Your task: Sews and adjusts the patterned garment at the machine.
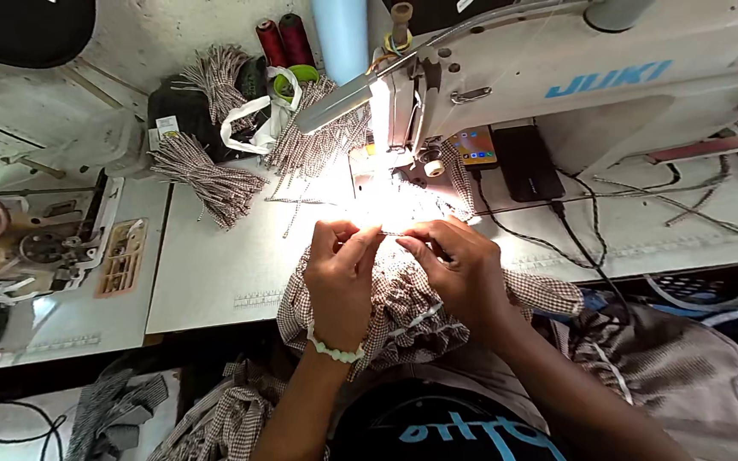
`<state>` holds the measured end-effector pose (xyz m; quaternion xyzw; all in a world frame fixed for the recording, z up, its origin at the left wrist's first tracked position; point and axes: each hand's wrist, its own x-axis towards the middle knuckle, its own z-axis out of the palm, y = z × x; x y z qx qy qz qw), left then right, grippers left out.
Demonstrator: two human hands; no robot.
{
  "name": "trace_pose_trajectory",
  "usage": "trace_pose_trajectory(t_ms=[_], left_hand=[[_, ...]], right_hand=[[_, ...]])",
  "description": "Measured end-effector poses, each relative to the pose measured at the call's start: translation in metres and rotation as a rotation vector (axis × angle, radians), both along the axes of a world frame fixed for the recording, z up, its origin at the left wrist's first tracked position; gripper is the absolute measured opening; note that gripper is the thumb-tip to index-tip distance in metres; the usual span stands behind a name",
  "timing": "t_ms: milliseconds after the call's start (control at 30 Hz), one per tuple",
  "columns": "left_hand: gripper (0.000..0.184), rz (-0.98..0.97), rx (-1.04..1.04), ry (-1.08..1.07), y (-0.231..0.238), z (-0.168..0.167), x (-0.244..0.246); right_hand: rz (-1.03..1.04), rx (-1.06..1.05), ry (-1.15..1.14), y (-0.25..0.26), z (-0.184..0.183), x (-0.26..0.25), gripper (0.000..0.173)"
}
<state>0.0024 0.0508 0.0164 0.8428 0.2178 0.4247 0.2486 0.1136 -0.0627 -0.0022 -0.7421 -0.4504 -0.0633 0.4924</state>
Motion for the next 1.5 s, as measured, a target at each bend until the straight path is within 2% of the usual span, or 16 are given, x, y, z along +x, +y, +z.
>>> trace_pose_trajectory(t_ms=[67, 133, 233, 333, 500, 667, 767, 1033, 1167, 1300, 1400, 1500], left_hand=[[0.012, -0.02, -0.167, -0.079, -0.001, -0.001, 0.001], [0.016, -0.089, -0.367, -0.2, -0.005, -0.002, 0.003], [0.019, -0.147, -0.62, -0.299, -0.014, -0.002, 0.005], [0.019, -0.145, -0.754, -0.325, -0.019, -0.002, 0.008], [0.019, -0.185, -0.884, -0.327, -0.017, 0.0, 0.006], [0.016, -0.23, -1.02, -0.345, -0.013, 0.001, 0.004], [0.018, -0.218, -1.03, -0.347, -0.012, 0.002, 0.004], [0.027, -0.214, -1.258, -0.246, -0.012, 0.017, 0.01], [0.031, -0.282, -1.31, -0.095, -0.002, 0.026, 0.009], [0.031, -0.374, -1.158, 0.114, 0.022, 0.033, 0.002], [0.026, -0.372, -0.882, 0.229, 0.026, 0.032, 0.004], [0.018, -0.322, -0.655, 0.248, 0.018, 0.027, 0.01]], right_hand=[[0.105, 0.005, 0.337, -0.001, 0.002, -0.004, 0.017], [0.212, 0.073, 0.795, 0.001, 0.009, -0.007, 0.011], [0.238, 0.229, 1.332, 0.008, 0.016, -0.009, 0.012], [0.232, 0.323, 1.548, 0.012, 0.018, -0.009, 0.013], [0.231, 0.396, 1.614, 0.013, 0.02, -0.01, 0.012], [0.249, 0.433, 1.517, 0.012, 0.015, -0.012, 0.013], [0.206, 0.448, 1.353, 0.012, 0.013, -0.017, 0.011], [0.101, 0.482, 0.396, 0.006, 0.006, -0.005, 0.012], [0.24, 0.393, 0.118, 0.004, 0.016, 0.012, 0.009], [0.42, 0.099, -0.076, -0.007, 0.026, 0.038, 0.009], [0.347, -0.144, -0.247, -0.008, 0.03, 0.039, 0.013], [0.241, -0.258, -0.241, -0.005, 0.032, 0.03, 0.009]])
